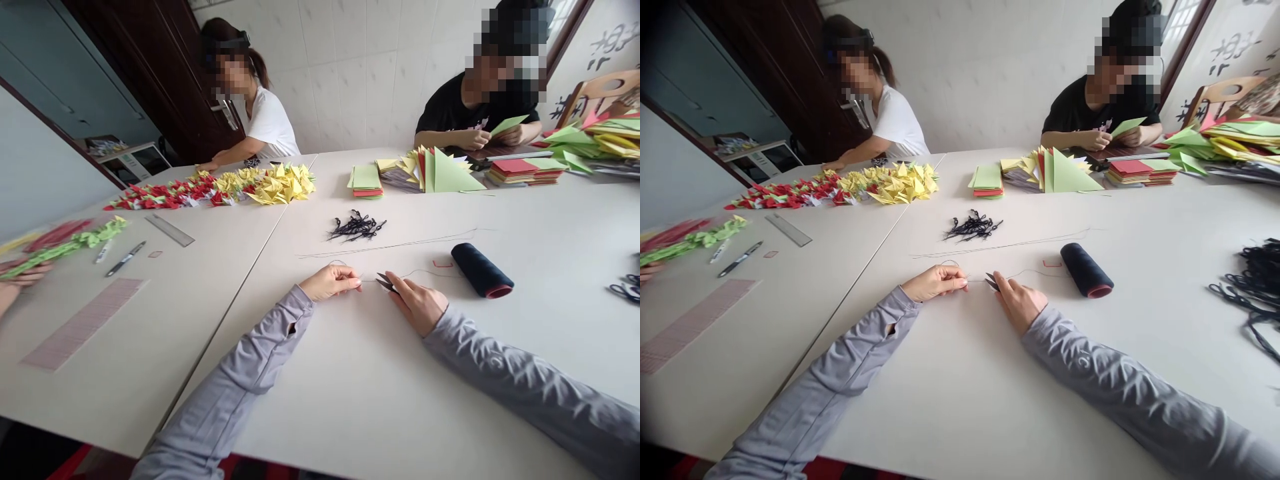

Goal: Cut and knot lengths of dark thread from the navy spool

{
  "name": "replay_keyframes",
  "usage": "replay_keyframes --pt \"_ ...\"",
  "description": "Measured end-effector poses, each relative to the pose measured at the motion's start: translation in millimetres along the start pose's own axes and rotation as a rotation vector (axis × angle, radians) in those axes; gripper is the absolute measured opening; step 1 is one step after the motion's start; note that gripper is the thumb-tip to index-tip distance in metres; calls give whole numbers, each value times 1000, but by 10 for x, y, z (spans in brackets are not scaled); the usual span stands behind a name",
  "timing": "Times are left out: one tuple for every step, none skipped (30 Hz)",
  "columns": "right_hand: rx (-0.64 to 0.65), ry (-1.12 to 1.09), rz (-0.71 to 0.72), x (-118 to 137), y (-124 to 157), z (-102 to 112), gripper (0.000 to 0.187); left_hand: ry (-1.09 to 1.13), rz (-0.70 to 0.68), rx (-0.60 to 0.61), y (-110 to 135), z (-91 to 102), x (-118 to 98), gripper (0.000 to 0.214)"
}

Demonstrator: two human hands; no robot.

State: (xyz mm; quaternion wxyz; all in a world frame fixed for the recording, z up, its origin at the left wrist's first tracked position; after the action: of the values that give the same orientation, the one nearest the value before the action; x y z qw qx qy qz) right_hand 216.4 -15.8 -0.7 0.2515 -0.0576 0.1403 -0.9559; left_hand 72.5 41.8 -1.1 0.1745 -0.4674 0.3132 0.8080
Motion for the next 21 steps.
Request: replay_keyframes --pt "3 24 -16 -25 10 -11 43 -5 2 5 -1 0 6 31" --pt "3 47 -33 -60 27 -24 43 -9 6 8 -3 1 15 32" --pt "-1 69 -51 -104 52 -37 44 -12 11 13 -4 2 25 32" --pt "-8 89 -70 -155 81 -50 44 -14 15 17 -6 3 34 32" --pt "-17 106 -89 -210 111 -62 45 -15 18 22 -7 3 42 32" --pt "-24 117 -104 -265 141 -76 45 -13 19 26 -7 5 49 32" --pt "-31 121 -115 -316 167 -89 45 -9 20 30 -7 6 55 32" --pt "-35 119 -122 -360 188 -103 45 -5 20 33 -8 7 61 32" --pt "-36 115 -129 -399 206 -115 45 -3 20 35 -7 8 65 32" --pt "-35 108 -134 -428 217 -125 45 -3 19 36 -7 9 69 32" --pt "-35 101 -136 -447 225 -131 45 -4 19 36 -7 9 71 32" --pt "-35 98 -137 -458 228 -133 45 -7 18 36 -6 10 71 33" --pt "-35 99 -139 -461 228 -131 45 -10 18 35 -5 11 70 33" --pt "-32 102 -139 -456 225 -127 46 -13 18 32 -4 12 68 34" --pt "-28 108 -137 -445 219 -122 46 -15 19 30 -3 13 65 34" --pt "-21 115 -133 -430 211 -117 46 -15 20 30 -1 13 62 34" --pt "-13 122 -128 -412 201 -111 45 -15 22 31 0 12 60 35" --pt "-6 127 -119 -391 189 -105 45 -15 24 32 0 9 60 34" --pt "-2 129 -106 -367 176 -98 44 -15 24 33 1 7 60 35" --pt "-1 130 -91 -344 163 -91 44 -14 24 34 1 5 62 35" --pt "-1 130 -77 -325 152 -85 44 -13 23 35 1 3 64 36"
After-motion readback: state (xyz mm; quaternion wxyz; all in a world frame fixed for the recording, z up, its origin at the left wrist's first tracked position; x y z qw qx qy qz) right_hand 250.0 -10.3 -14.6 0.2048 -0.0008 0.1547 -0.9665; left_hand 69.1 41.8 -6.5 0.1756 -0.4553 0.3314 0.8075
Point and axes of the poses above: each hand's wrist, its own y-axis away from the middle knuckle, its own z-axis out of the back of the hand, x = y × z, the point moved 8 cm from there along -y, towards the middle knuckle, and after that the axes turned 10 degrees about z, right-handed, at the moved point
